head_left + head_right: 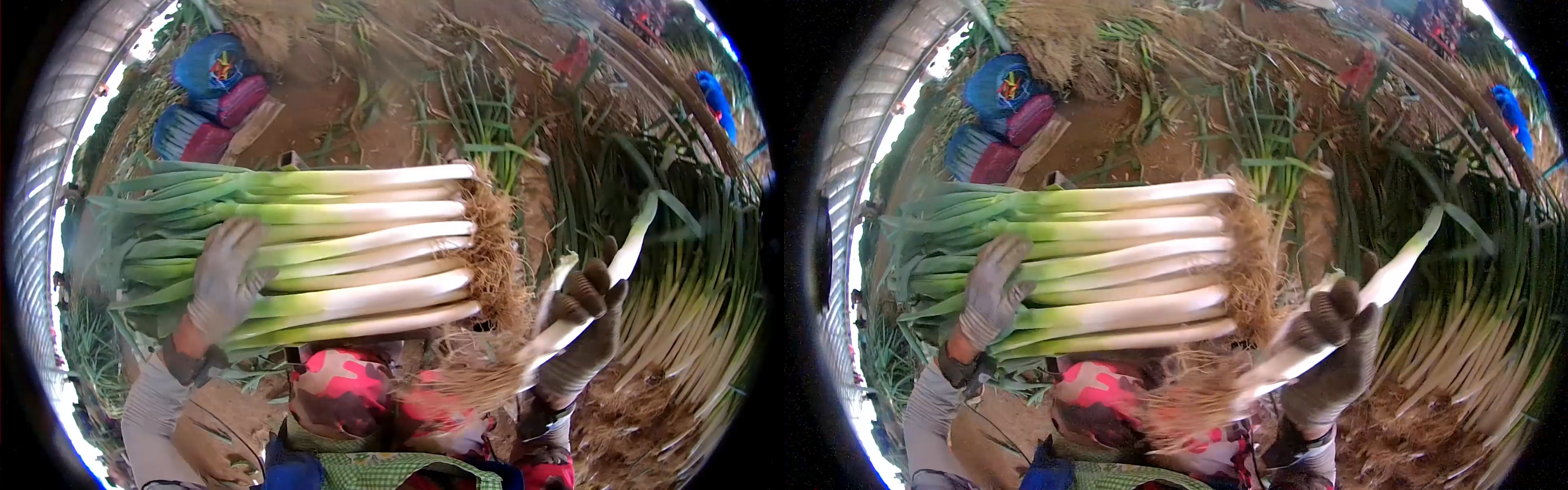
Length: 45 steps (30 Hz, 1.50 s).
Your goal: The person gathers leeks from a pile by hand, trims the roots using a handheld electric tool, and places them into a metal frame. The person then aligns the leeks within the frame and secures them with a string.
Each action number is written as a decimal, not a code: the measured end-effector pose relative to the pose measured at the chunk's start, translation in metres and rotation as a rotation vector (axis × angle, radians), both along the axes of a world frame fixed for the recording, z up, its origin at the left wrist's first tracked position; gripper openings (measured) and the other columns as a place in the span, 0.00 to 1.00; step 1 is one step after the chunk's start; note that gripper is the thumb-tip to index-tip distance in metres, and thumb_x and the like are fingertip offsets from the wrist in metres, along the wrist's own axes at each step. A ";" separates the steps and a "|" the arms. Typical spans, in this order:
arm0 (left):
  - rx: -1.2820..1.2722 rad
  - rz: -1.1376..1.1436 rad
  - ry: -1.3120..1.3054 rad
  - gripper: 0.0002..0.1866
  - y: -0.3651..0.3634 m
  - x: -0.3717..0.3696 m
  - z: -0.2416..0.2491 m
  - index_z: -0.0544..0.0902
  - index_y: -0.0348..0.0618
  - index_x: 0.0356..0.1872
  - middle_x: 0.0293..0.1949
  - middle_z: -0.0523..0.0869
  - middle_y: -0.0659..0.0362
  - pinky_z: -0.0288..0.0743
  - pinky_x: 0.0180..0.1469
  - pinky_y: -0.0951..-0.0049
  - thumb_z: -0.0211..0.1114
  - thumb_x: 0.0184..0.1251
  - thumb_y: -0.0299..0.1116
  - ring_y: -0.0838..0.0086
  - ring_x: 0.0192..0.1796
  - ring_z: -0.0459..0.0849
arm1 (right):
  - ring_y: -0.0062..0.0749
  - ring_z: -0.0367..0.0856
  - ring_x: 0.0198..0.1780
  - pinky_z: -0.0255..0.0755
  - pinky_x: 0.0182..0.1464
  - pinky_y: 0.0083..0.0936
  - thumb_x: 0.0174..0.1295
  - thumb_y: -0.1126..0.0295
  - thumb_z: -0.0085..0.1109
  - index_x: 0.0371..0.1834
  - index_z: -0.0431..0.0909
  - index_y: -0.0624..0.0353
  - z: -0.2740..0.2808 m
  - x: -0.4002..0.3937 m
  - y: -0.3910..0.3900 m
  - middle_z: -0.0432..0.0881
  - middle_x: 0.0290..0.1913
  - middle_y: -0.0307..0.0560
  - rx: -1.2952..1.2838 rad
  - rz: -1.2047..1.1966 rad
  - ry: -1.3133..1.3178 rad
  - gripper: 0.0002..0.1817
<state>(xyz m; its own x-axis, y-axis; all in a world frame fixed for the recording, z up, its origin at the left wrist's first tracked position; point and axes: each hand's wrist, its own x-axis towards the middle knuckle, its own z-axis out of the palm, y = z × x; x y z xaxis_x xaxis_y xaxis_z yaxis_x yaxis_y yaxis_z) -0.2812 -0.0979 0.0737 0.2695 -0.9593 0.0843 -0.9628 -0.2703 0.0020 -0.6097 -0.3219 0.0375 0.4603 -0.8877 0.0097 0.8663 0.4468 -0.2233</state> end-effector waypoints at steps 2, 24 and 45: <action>0.024 0.058 -0.087 0.36 -0.009 0.011 0.004 0.71 0.35 0.59 0.57 0.73 0.42 0.55 0.66 0.49 0.53 0.64 0.59 0.46 0.63 0.67 | 0.15 0.69 0.27 0.71 0.30 0.17 0.69 0.61 0.52 0.61 0.62 0.63 0.023 0.029 0.020 0.68 0.29 0.37 -0.161 0.065 0.133 0.23; -0.097 0.059 0.128 0.27 -0.022 0.020 0.030 0.80 0.37 0.49 0.53 0.79 0.45 0.64 0.65 0.59 0.63 0.59 0.51 0.51 0.63 0.70 | 0.51 0.76 0.43 0.72 0.46 0.42 0.61 0.68 0.56 0.64 0.69 0.47 -0.063 0.186 -0.065 0.72 0.46 0.55 -2.200 0.105 1.408 0.25; 0.245 -0.034 -0.291 0.38 -0.041 0.052 -0.019 0.64 0.54 0.69 0.67 0.65 0.46 0.51 0.68 0.46 0.64 0.56 0.52 0.46 0.66 0.64 | 0.39 0.71 0.53 0.70 0.56 0.36 0.57 0.61 0.58 0.49 0.76 0.53 -0.070 0.126 -0.078 0.75 0.46 0.44 -2.352 -0.074 1.133 0.17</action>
<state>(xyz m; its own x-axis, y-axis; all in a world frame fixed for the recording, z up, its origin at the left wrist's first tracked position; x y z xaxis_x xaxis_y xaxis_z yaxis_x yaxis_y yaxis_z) -0.2296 -0.1394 0.0547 0.2354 -0.9686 -0.0807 -0.9222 -0.1964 -0.3331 -0.4832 -0.4003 -0.0325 0.9342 0.1174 0.3368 0.1829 -0.9683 -0.1699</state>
